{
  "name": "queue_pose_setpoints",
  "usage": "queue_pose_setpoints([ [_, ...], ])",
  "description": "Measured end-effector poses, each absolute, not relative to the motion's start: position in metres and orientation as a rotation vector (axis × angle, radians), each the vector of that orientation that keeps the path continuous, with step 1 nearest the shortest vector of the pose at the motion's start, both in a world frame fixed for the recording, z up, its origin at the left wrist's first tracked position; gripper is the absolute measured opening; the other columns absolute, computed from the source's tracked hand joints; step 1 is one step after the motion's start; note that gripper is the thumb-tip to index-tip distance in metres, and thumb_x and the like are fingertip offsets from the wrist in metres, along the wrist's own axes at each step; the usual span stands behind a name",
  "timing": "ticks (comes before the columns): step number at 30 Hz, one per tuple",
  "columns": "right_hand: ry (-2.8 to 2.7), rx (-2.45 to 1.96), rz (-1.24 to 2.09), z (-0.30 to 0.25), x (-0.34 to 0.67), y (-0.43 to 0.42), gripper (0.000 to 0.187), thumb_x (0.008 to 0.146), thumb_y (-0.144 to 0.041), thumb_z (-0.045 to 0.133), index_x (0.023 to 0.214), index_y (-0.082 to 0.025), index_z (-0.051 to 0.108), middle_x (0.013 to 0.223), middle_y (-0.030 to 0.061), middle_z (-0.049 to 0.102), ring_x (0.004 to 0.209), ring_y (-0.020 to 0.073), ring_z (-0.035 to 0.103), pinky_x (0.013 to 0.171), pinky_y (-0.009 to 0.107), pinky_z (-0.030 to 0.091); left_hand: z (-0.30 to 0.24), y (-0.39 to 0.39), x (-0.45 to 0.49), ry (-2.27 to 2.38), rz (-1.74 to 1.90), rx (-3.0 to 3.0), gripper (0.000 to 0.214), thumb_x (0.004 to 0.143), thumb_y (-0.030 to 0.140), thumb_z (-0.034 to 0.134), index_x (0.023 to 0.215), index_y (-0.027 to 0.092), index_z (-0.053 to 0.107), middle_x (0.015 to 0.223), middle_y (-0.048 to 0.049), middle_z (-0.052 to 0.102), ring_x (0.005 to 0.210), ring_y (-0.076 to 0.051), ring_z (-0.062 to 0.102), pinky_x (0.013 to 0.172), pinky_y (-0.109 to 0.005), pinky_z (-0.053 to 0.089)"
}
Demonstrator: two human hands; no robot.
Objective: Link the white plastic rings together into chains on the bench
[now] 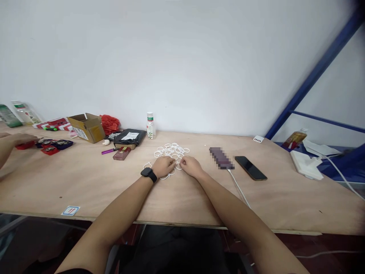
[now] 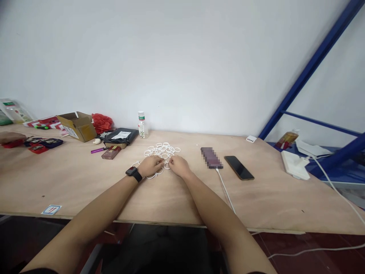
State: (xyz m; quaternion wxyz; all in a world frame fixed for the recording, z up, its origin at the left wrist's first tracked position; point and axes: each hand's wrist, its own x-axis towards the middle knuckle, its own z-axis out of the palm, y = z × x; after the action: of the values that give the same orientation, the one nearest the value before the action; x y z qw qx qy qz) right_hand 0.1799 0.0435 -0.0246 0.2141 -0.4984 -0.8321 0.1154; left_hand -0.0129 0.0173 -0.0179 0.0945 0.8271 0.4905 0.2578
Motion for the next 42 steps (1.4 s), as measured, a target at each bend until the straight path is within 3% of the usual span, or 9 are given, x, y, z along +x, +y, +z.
queue_pose_setpoints([
  [8, -2.152, -1.063, 0.275, -0.017, 0.177, 0.032, 0.009, 0.087, -0.025, 0.057, 0.085, -0.021, 0.065, 0.085, 0.0008, 0.069, 0.076, 0.0137, 0.059, 0.07, 0.023, 0.039, -0.02, 0.019, -0.007, 1.331, 1.078, 1.972, 0.033, 0.083, 0.032, 0.052, 0.103, 0.015, 0.071, 0.074, -0.0012, 0.069, 0.063, -0.014, 0.057, 0.06, -0.023, 0.043],
  [17, -2.168, -0.946, 0.492, -0.019, 0.172, 0.03, 0.014, 0.088, -0.031, 0.058, 0.09, -0.021, 0.068, 0.083, 0.0016, 0.068, 0.073, 0.0141, 0.058, 0.068, 0.024, 0.042, -0.007, 0.011, -0.006, 1.389, 1.204, 1.894, 0.015, 0.07, 0.02, 0.054, 0.076, 0.014, 0.067, 0.064, 0.0014, 0.061, 0.058, -0.011, 0.05, 0.055, -0.021, 0.038],
  [24, -2.072, -0.92, 0.647, -0.019, 0.168, 0.027, 0.017, 0.083, -0.029, 0.06, 0.097, -0.021, 0.066, 0.078, -0.0002, 0.066, 0.065, 0.0122, 0.057, 0.065, 0.024, 0.044, -0.006, 0.012, -0.007, 1.342, 1.177, 2.034, 0.012, 0.073, 0.017, 0.043, 0.068, 0.018, 0.053, 0.064, 0.0024, 0.053, 0.065, -0.013, 0.049, 0.063, -0.025, 0.04],
  [31, -2.046, -0.926, 0.655, -0.02, 0.168, 0.028, 0.02, 0.082, -0.028, 0.062, 0.1, -0.02, 0.063, 0.082, -0.001, 0.066, 0.061, 0.0102, 0.053, 0.064, 0.023, 0.044, -0.01, 0.014, -0.01, 1.307, 1.187, 2.058, 0.021, 0.071, 0.012, 0.038, 0.075, 0.017, 0.058, 0.075, -0.0005, 0.062, 0.074, -0.015, 0.055, 0.073, -0.027, 0.044],
  [35, -2.091, -0.998, 0.491, -0.022, 0.181, 0.039, 0.022, 0.089, -0.034, 0.056, 0.105, -0.02, 0.064, 0.099, 0.0041, 0.067, 0.08, 0.0146, 0.06, 0.077, 0.027, 0.046, -0.007, 0.013, -0.017, 1.371, 1.002, 2.071, 0.024, 0.074, 0.014, 0.038, 0.077, 0.017, 0.062, 0.073, -0.0009, 0.065, 0.073, -0.016, 0.059, 0.071, -0.027, 0.046],
  [38, -2.171, -1.142, 0.347, -0.026, 0.191, 0.049, 0.025, 0.092, -0.027, 0.051, 0.113, -0.021, 0.063, 0.116, 0.0073, 0.062, 0.102, 0.0191, 0.059, 0.088, 0.03, 0.044, -0.006, 0.013, -0.021, 1.4, 0.855, 2.138, 0.026, 0.078, 0.017, 0.037, 0.073, 0.018, 0.063, 0.074, -0.0018, 0.066, 0.074, -0.017, 0.06, 0.071, -0.027, 0.045],
  [42, -2.322, -1.264, 0.302, -0.032, 0.196, 0.055, 0.031, 0.09, -0.021, 0.052, 0.119, -0.024, 0.061, 0.128, 0.0071, 0.056, 0.111, 0.0212, 0.056, 0.089, 0.031, 0.043, -0.007, 0.013, -0.021, 1.478, 0.712, 2.329, 0.025, 0.08, 0.02, 0.041, 0.068, 0.018, 0.063, 0.076, -0.0031, 0.067, 0.073, -0.017, 0.059, 0.069, -0.027, 0.043],
])
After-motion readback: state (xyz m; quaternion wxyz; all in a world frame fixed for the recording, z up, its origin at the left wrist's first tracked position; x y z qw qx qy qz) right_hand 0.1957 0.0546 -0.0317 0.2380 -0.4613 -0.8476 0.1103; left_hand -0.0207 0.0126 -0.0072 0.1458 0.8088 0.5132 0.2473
